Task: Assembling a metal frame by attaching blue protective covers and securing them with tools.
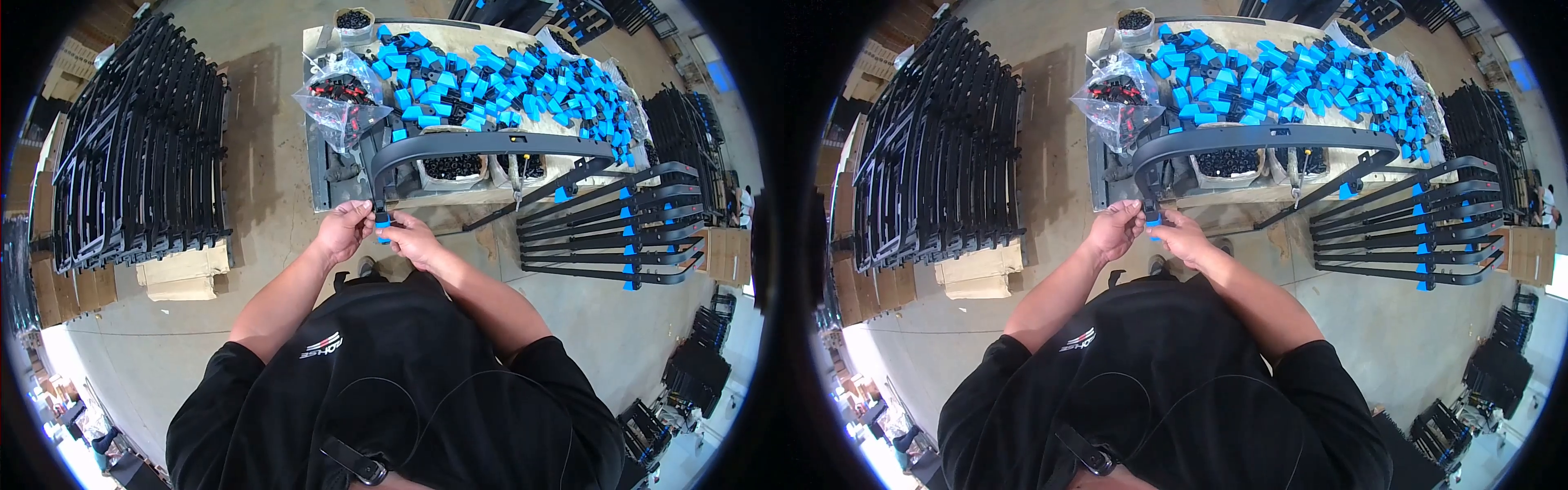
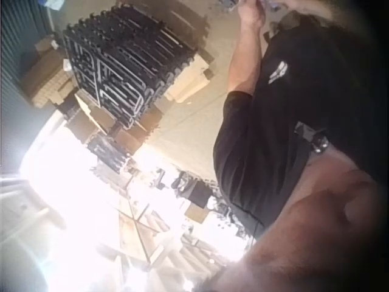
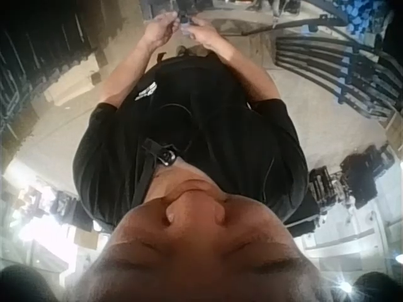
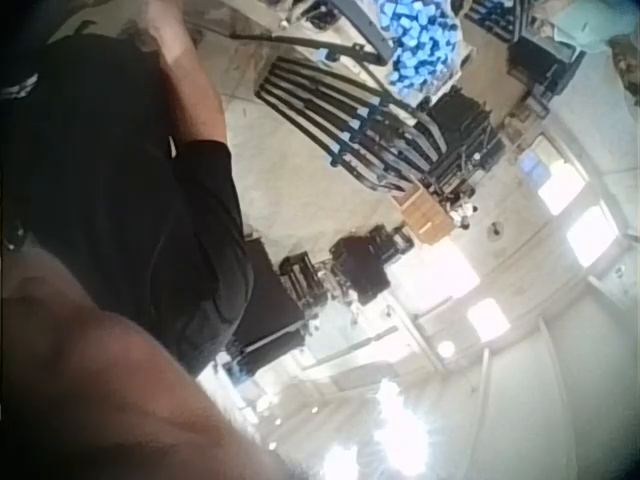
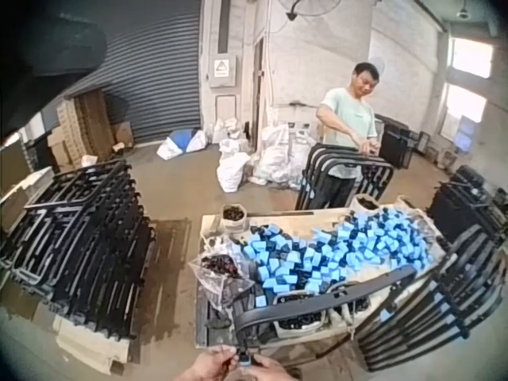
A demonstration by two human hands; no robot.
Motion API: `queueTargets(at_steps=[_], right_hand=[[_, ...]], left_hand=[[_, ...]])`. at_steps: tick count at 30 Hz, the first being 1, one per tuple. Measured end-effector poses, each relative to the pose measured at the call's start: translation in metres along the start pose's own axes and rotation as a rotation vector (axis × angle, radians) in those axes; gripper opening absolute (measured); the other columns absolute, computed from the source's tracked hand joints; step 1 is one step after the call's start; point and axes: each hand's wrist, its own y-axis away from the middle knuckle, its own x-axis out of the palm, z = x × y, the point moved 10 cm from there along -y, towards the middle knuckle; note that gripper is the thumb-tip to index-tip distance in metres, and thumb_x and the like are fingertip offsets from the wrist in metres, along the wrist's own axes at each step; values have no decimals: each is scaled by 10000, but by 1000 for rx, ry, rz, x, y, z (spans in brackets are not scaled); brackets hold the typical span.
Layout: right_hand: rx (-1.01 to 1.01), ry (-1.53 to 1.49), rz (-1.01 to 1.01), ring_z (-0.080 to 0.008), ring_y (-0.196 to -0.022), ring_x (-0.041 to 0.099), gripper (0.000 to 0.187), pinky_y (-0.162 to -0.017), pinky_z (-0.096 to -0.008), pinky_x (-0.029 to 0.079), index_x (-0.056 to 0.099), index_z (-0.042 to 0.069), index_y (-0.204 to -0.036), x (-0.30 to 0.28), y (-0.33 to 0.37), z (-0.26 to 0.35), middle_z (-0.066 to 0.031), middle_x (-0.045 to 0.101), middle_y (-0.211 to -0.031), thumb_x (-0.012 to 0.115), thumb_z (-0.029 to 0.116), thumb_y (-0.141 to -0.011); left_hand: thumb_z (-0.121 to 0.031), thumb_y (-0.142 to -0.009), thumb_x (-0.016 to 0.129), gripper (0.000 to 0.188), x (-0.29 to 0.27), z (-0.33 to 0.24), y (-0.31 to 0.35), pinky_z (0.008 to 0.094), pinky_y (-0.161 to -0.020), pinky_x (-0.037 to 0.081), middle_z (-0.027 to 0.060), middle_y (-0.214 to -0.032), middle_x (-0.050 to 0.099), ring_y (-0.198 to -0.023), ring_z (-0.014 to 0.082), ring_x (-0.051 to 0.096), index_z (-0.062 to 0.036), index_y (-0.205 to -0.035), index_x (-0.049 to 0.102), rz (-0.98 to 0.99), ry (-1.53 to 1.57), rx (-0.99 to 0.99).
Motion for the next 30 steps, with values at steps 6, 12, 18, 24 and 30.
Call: queueTargets(at_steps=[6, 12, 18, 24, 30], right_hand=[[41, -18, 3, -60, -635, 456, 386, -536, -236, 358, 672, 68, -1208, -1, 5, -3, 14, 618, -859, 760, 208, -859], [-13, 58, 2, -76, -672, 488, 393, -574, -250, 401, 664, 54, -1223, -3, 7, 3, 5, 636, -882, 727, 240, -882], [-53, -22, -10, -64, -651, 490, 316, -532, -231, 365, 621, 63, -1197, 0, 13, 9, 10, 591, -860, 695, 187, -915], [127, -289, -99, -172, -758, 604, 405, -674, -337, 473, 615, 72, -1197, -39, 7, -21, -84, 680, -969, 629, 406, -971], [50, -641, 225, -290, -970, 656, 555, -866, -449, 528, 604, 57, -1171, 7, 47, 42, -147, 666, -1058, 533, 576, -989]], left_hand=[[-237, -989, 690, 201, -13, -16, 4, 269, -589, 476, 24, -795, 681, -662, 94, 589, -61, -897, 659, -148, -442, 46], [-163, -1000, 647, 279, 18, -40, 47, 257, -702, 512, 49, -885, 710, -744, 94, 618, 33, -1196, 677, -419, -937, 344], [-78, -943, 620, 419, 25, -29, 47, 291, -820, 530, 141, -1273, 658, -993, 170, 658, -2, -1355, 610, -193, -1069, 503], [-68, -876, 681, 407, 26, -30, 66, 295, -785, 535, 130, -1224, 652, -940, 192, 645, -30, -1280, 650, -274, -988, 501], [-128, -796, 768, 298, 139, -59, 116, 398, -857, 518, 106, -1077, 648, -969, 291, 618, -73, -1083, 709, 162, -1441, 1057]])
